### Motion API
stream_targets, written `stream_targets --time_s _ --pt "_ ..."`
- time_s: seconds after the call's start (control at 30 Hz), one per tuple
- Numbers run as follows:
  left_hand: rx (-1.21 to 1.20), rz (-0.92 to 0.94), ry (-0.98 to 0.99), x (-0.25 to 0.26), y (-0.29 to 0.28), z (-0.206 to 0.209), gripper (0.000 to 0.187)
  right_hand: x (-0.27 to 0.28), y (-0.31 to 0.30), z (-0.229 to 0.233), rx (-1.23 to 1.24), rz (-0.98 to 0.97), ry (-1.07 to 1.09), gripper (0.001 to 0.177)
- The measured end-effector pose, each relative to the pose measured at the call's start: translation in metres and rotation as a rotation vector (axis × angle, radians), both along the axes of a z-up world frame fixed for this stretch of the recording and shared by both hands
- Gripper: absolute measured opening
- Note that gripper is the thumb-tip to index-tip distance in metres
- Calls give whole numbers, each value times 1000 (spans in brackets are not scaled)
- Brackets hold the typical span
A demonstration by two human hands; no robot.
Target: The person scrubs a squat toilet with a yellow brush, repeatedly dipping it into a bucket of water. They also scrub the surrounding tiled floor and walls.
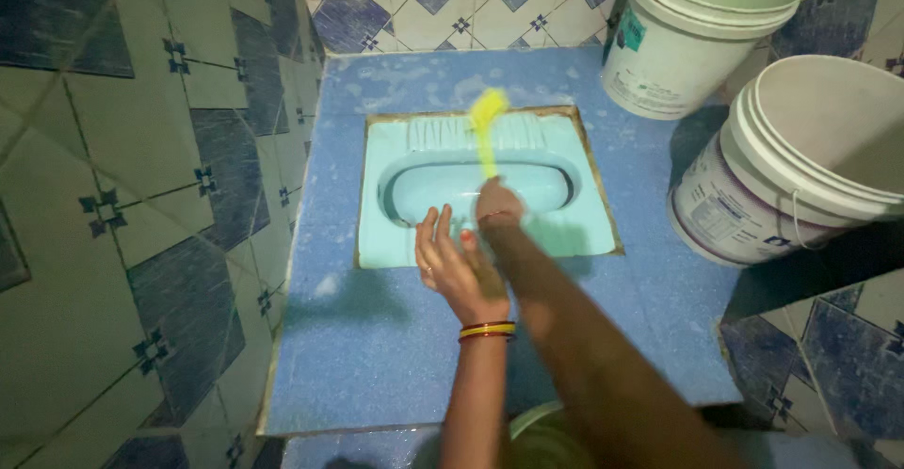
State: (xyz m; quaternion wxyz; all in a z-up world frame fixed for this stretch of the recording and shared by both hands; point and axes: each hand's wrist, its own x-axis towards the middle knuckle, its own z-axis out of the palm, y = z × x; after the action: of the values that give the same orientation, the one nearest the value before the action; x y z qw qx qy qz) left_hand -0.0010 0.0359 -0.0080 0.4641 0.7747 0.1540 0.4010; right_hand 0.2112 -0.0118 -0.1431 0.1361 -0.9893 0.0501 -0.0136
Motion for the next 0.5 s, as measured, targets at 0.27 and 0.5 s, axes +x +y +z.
stream_targets --time_s 0.27,0.5 --pt "-36 22 25 -2 13 -2 47 -13 -12 -9 -126 317 15 45" --pt "155 -17 402 13 -7 -20 53 -48 -123 -7 -25 -170 59 47"
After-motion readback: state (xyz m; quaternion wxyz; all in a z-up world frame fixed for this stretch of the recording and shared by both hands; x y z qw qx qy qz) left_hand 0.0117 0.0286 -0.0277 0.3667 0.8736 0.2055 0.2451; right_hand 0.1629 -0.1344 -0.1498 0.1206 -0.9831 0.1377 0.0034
